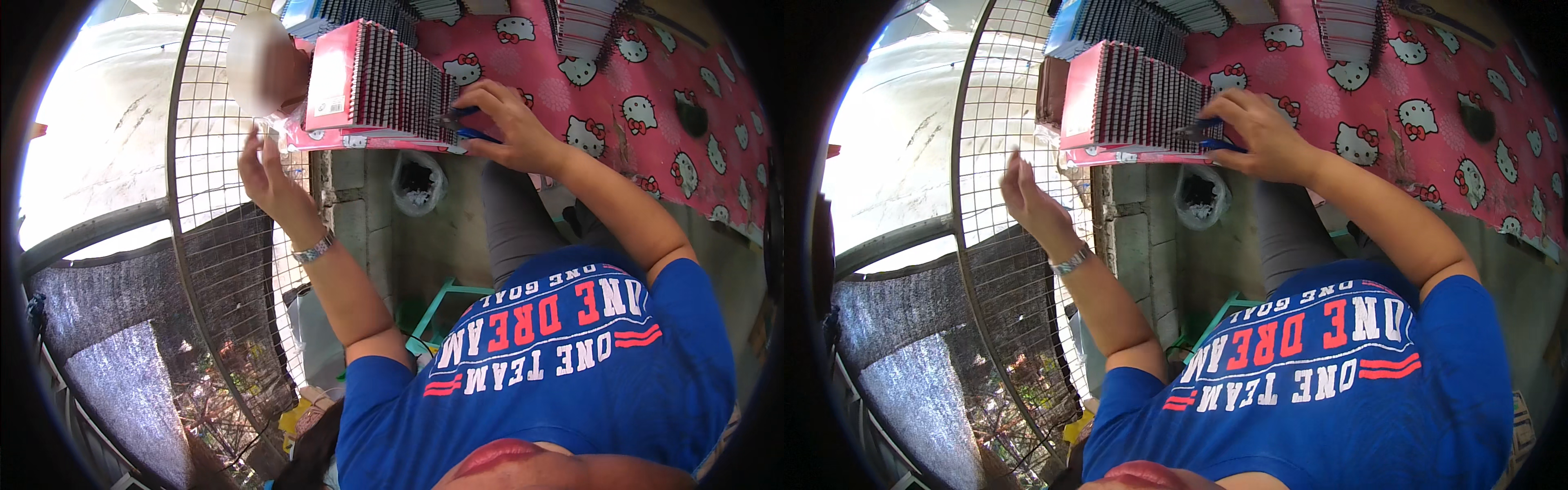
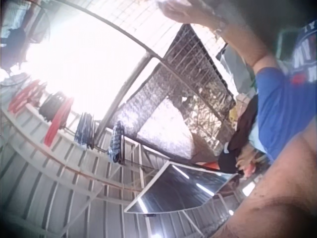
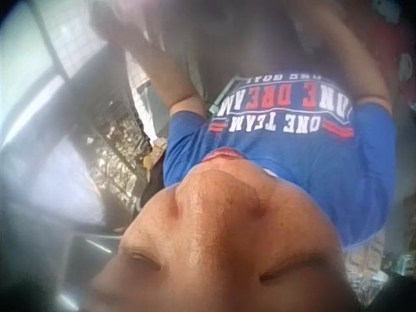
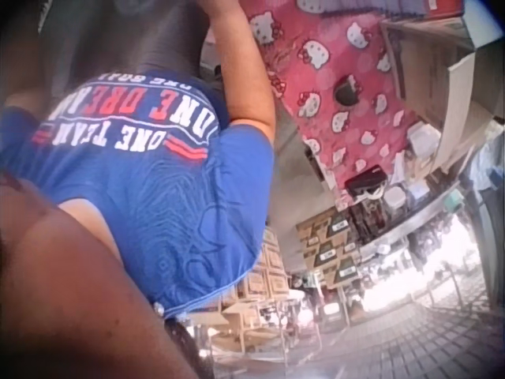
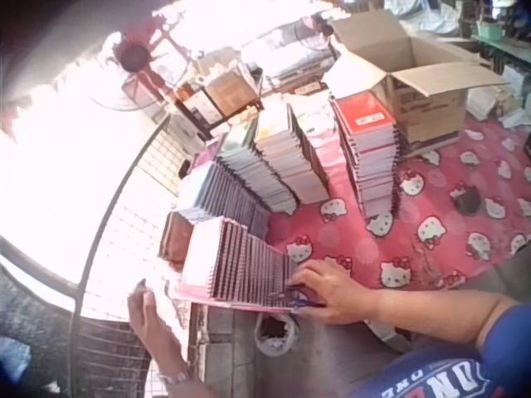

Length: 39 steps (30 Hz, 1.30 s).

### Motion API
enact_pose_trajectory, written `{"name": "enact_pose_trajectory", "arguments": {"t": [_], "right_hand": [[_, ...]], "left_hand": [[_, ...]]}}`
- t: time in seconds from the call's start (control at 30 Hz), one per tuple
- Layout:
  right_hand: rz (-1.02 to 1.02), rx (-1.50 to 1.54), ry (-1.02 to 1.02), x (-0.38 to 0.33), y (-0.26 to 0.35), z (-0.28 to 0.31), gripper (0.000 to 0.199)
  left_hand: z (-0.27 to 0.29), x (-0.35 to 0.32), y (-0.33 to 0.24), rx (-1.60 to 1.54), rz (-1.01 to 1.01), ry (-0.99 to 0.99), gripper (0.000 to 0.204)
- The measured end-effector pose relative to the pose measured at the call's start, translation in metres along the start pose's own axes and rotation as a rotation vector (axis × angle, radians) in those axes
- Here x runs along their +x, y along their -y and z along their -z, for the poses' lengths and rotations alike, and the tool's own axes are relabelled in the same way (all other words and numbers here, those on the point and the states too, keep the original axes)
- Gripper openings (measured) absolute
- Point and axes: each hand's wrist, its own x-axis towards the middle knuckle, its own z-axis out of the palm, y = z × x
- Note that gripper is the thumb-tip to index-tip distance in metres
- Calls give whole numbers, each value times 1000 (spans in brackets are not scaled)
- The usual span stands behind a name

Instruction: The person picks up spiral notebooks from a stack, uses a blue tool to trim the ends of the metal binding coils, and places the finished notebooks into a separate stack.

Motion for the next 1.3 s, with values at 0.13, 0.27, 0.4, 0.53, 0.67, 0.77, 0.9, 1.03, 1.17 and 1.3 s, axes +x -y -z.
{"name": "enact_pose_trajectory", "arguments": {"t": [0.13,0.27,0.4,0.53,0.67,0.77,0.9,1.03,1.17,1.3], "right_hand": [[167,166,-14,41,34,-5,54],[244,143,-40,54,40,-11,47],[256,112,-48,57,39,-20,47],[225,96,1,54,37,-24,45],[149,133,38,50,38,-24,38],[-407,701,496,57,51,-12,31],[-292,653,398,54,43,-16,29],[208,63,30,48,32,-20,31],[181,68,63,52,33,-13,33],[-409,650,554,54,37,-8,36]], "left_hand": [[-33,39,-48,259,-195,583,20],[-61,41,-38,274,-89,836,32],[-61,36,-23,117,95,871,24],[-64,33,-28,94,126,889,24],[-64,33,-32,208,90,910,28],[-61,31,-33,281,-10,907,28],[-66,29,-41,239,50,956,37],[-63,33,-37,294,-12,967,40],[-62,33,-37,311,7,967,41],[-61,31,-35,288,16,974,41]]}}
